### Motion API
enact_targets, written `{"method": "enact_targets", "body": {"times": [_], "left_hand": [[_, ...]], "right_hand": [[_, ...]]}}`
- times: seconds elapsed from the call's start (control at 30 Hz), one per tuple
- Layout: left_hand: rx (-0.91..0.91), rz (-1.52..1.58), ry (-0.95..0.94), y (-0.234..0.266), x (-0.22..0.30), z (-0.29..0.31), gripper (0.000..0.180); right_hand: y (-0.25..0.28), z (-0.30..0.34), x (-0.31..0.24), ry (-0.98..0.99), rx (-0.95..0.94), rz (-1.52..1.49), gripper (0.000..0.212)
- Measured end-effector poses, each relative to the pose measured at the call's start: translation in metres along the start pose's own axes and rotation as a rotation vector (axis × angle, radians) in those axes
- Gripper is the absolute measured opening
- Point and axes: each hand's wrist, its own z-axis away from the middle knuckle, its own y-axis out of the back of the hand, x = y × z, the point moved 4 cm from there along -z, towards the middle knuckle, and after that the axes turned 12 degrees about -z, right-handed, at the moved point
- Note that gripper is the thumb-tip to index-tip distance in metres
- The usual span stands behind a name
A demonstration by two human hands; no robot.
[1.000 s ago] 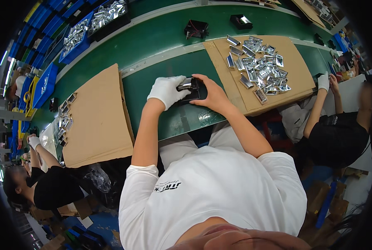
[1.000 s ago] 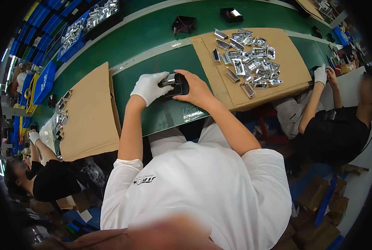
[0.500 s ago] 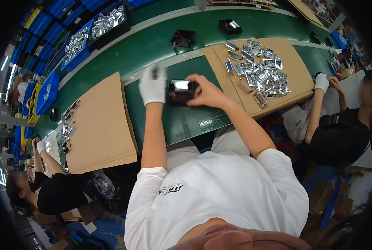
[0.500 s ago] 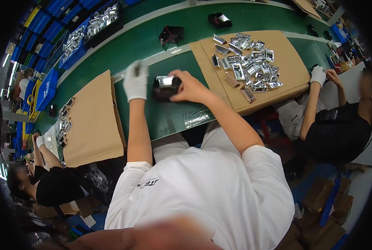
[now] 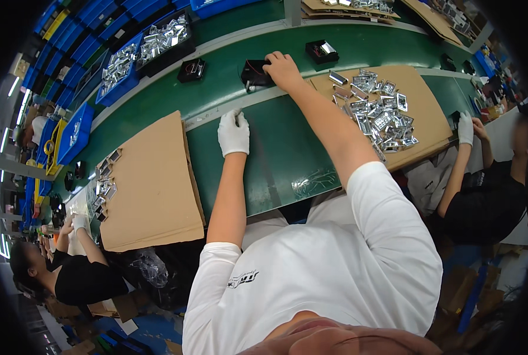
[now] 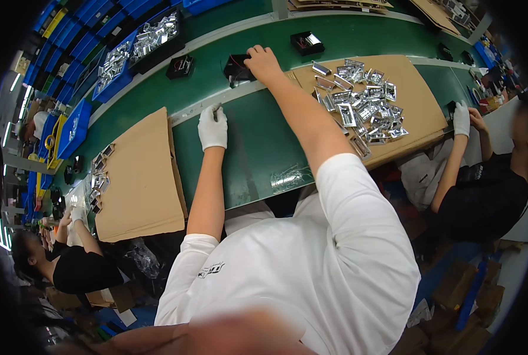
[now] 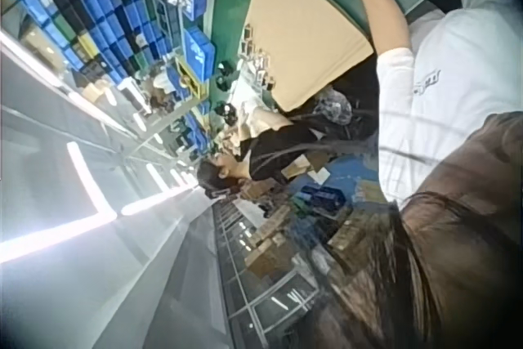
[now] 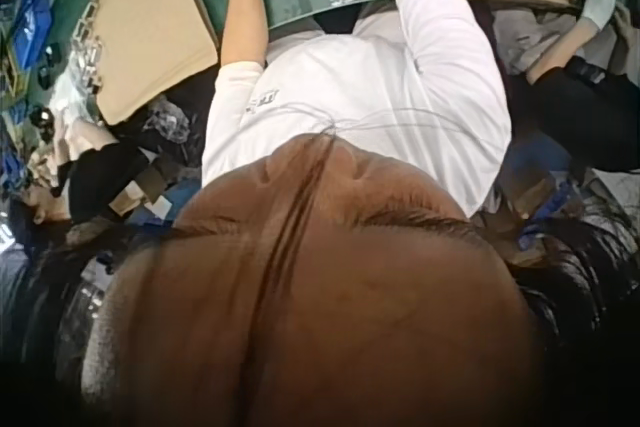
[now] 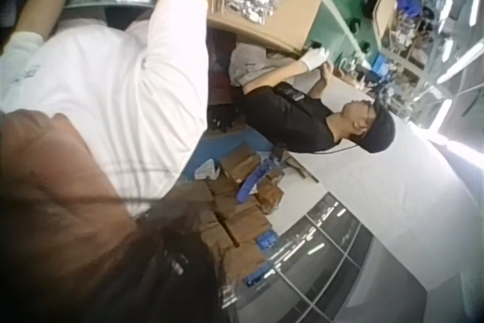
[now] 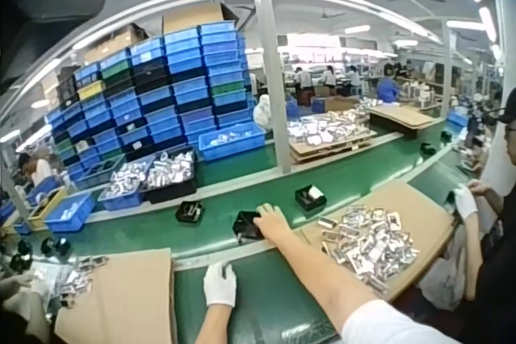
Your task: Assemble electronic devices by inserting components and batteries into plastic housings at a factory workstation.
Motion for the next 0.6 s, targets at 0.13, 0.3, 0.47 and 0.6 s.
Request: {"method": "enact_targets", "body": {"times": [0.13, 0.3, 0.47, 0.6], "left_hand": [[0.179, 0.048, -0.004, 0.009, -0.007, 0.001, 0.021], [0.271, 0.157, -0.005, 0.041, 0.005, 0.008, 0.023], [0.184, 0.250, -0.067, 0.053, 0.018, 0.011, 0.027], [0.002, 0.173, -0.251, 0.078, 0.058, 0.031, 0.029]], "right_hand": [[0.021, 0.020, -0.040, 0.204, 0.134, -0.029, 0.022], [0.092, 0.106, -0.111, 0.153, -0.078, -0.149, 0.018], [0.112, 0.143, -0.124, -0.052, -0.146, -0.394, 0.021], [0.101, 0.132, -0.090, -0.096, 0.138, -0.350, 0.026]]}}
